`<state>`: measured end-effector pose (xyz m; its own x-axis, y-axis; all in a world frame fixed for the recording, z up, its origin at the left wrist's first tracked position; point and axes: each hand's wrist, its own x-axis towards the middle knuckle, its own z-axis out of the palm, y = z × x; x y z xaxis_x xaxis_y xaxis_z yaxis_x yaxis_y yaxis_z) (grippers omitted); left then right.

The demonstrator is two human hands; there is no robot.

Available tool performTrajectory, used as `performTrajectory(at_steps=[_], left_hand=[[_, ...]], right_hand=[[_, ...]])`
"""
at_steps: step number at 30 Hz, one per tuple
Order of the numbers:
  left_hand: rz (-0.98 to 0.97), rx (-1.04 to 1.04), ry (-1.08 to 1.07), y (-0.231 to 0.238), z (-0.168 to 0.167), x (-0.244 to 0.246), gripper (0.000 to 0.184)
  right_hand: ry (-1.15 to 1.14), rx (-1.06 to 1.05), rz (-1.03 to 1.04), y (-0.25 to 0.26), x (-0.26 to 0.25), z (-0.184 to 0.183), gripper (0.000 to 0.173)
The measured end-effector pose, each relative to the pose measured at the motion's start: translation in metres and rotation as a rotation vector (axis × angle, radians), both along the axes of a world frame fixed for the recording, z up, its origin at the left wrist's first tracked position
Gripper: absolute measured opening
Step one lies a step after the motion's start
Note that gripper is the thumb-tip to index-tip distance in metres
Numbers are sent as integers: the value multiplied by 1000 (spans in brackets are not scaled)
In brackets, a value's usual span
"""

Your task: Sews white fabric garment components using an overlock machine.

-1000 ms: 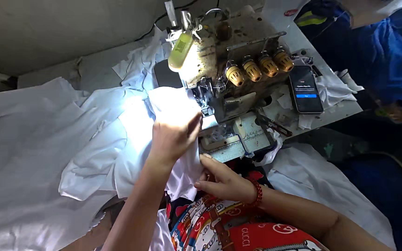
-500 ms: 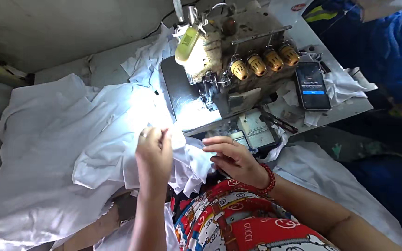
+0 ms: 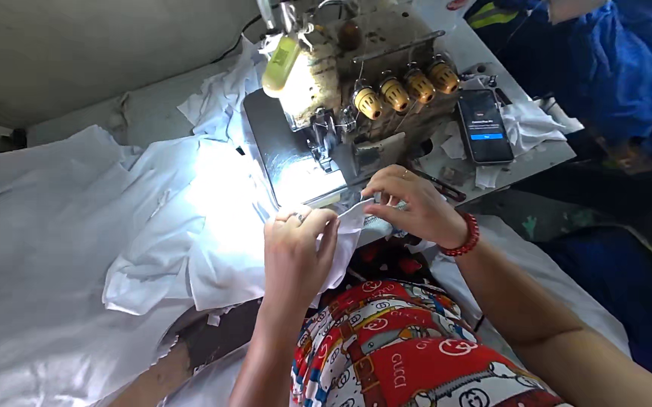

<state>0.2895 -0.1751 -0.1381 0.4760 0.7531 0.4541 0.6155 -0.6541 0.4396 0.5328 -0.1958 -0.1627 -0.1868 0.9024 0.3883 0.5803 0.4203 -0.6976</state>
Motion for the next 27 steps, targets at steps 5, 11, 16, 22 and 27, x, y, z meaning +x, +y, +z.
performTrajectory(at_steps=[5,11,16,22,27], left_hand=[[-17,-194,-6,-13,-22,-44,29],[55,-267,-67,-25,-25,-74,29],[28,-262,-66,-27,-23,-69,27],[-9,-255,-31,-30,-24,-67,26],[7,-256,-30,-32,-21,-72,27]], right_hand=[[-320,-152,-319,-31,69,-5,30],[-403,-290,-342,-52,92,-23,25],[-405,-292,-324,-49,96,-28,32],[-425,-102,-228,-54,94,-20,32],[-450,-51,-33,-55,85,-19,29]])
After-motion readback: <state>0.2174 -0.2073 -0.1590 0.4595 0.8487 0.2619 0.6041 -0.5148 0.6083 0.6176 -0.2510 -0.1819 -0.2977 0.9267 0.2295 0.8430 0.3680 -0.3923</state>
